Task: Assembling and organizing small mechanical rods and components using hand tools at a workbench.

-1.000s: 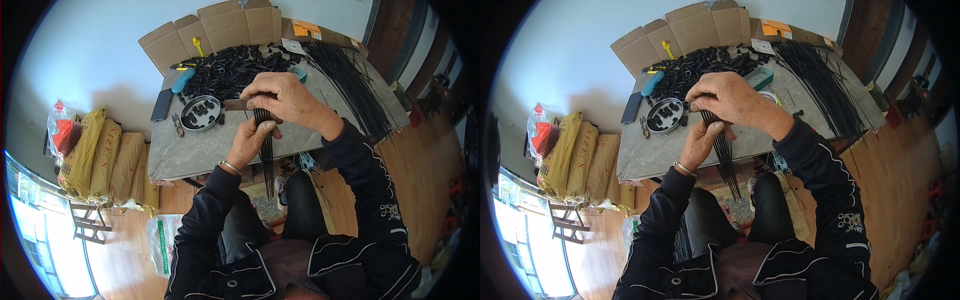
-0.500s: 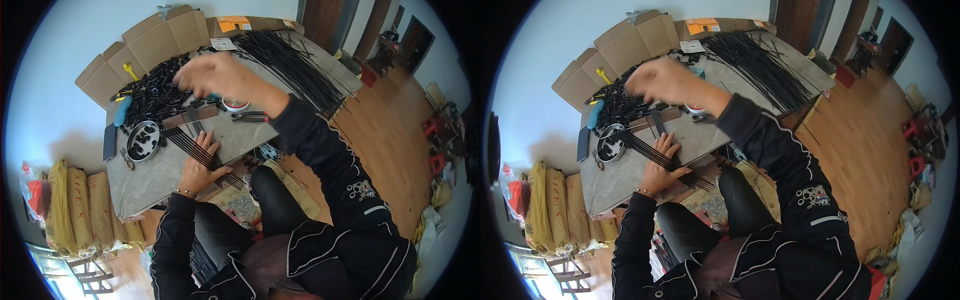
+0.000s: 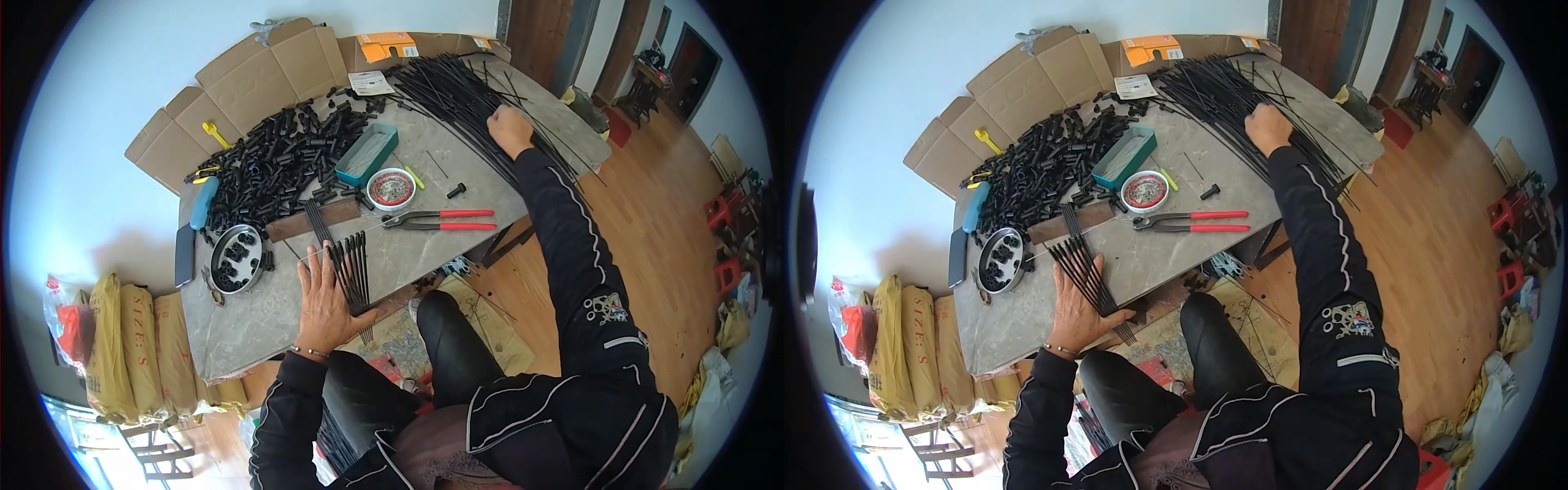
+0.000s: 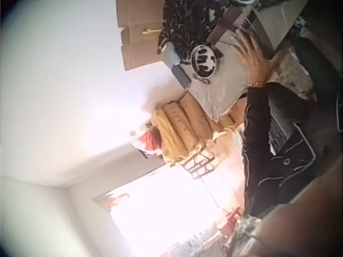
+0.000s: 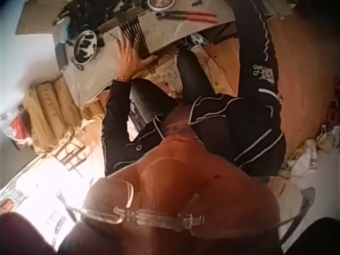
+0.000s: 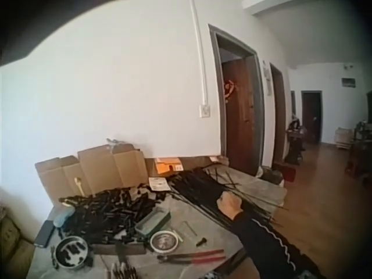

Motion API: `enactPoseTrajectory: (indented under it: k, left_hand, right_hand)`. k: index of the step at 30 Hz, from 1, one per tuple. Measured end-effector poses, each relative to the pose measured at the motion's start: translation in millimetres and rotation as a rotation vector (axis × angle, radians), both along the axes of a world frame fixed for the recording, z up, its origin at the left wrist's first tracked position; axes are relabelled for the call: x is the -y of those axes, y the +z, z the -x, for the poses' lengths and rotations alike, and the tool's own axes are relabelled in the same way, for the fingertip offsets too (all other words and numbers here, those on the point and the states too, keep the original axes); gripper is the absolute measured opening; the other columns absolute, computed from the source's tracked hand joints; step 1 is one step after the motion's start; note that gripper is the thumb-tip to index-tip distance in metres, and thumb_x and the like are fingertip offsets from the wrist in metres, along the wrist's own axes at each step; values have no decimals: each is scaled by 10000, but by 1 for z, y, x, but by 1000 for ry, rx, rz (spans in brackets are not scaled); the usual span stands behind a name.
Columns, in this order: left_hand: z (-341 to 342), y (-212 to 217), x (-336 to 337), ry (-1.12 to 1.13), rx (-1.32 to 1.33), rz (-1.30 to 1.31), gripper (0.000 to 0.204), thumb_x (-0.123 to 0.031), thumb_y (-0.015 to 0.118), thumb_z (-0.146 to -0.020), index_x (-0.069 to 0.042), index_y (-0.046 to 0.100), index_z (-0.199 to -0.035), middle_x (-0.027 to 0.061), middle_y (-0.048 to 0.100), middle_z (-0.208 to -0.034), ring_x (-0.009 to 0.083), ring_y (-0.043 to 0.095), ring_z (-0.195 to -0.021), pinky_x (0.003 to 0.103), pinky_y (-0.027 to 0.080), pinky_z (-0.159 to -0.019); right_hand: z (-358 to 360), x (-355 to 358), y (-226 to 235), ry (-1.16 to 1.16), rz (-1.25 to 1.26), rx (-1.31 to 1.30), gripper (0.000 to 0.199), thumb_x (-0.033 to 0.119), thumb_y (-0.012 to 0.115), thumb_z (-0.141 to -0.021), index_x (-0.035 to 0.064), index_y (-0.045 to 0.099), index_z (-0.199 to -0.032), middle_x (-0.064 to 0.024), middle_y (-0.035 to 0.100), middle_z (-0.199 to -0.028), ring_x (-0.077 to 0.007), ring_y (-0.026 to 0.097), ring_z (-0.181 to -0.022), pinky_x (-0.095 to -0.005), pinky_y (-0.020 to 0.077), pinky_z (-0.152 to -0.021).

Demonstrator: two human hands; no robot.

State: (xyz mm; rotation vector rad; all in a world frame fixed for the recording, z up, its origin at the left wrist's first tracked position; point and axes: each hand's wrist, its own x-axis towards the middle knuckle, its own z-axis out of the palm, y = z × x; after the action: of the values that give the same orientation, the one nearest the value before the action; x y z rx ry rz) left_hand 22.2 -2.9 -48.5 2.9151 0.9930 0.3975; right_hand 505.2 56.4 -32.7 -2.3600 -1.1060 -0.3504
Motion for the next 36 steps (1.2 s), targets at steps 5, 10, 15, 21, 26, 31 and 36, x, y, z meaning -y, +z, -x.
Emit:
enactPoseTrajectory:
  k: [5,10,15,21,26,31,36]
  left_hand:
    - [1,-4,-4,-43,114,-11,1016,-590,723,-673,13,357,-1404,297,303,-1451,437,227,-1388,577,100,-1138]
    - [4,-10,-7,-48,119,11,918,-562,706,-695,82,450,-1296,286,298,-1460,448,224,-1386,586,138,-1125]
    - [7,-17,-10,-113,212,-10,831,-518,725,-695,68,488,-1234,262,291,-1471,439,197,-1406,596,150,-1120]
    - [13,-17,-7,-64,147,-48,848,-569,687,-723,44,455,-1260,255,319,-1453,446,199,-1397,574,182,-1117]
    - [13,-25,-8,-97,253,-60,747,-551,700,-718,36,519,-1144,258,364,-1418,459,227,-1380,571,250,-1086]
    - [15,-23,-12,-138,209,-66,756,-552,701,-715,58,526,-1125,261,381,-1404,446,224,-1386,568,252,-1089]
    - [15,-24,-17,-194,245,-12,775,-561,705,-699,74,536,-1109,256,392,-1395,434,228,-1388,560,247,-1101]
  right_hand:
    - [-3,10,57,130,-591,-68,247,191,592,-817,-21,658,-925,-209,676,-894,-316,664,-808,-407,505,-727]
    - [67,69,89,492,-726,-545,488,133,564,-878,-19,434,-1323,-57,595,-797,-126,545,-646,-276,455,-596]
    - [97,74,130,722,-570,-898,662,107,562,-901,3,245,-1473,2,473,-765,-78,444,-598,-235,401,-538]
    - [144,56,157,1052,-467,-1165,611,135,493,-930,9,251,-1476,14,440,-752,-76,421,-578,-233,408,-533]
    - [202,49,154,933,-468,-924,589,61,473,-881,-25,309,-1440,-34,583,-864,-89,544,-650,-246,508,-579]
    - [227,24,143,1072,-431,-980,579,77,501,-893,-5,324,-1438,-39,596,-941,-83,556,-655,-241,512,-581]
    - [259,4,137,1070,-251,-1186,427,202,578,-934,73,473,-1327,25,489,-800,-47,440,-581,-216,426,-534]
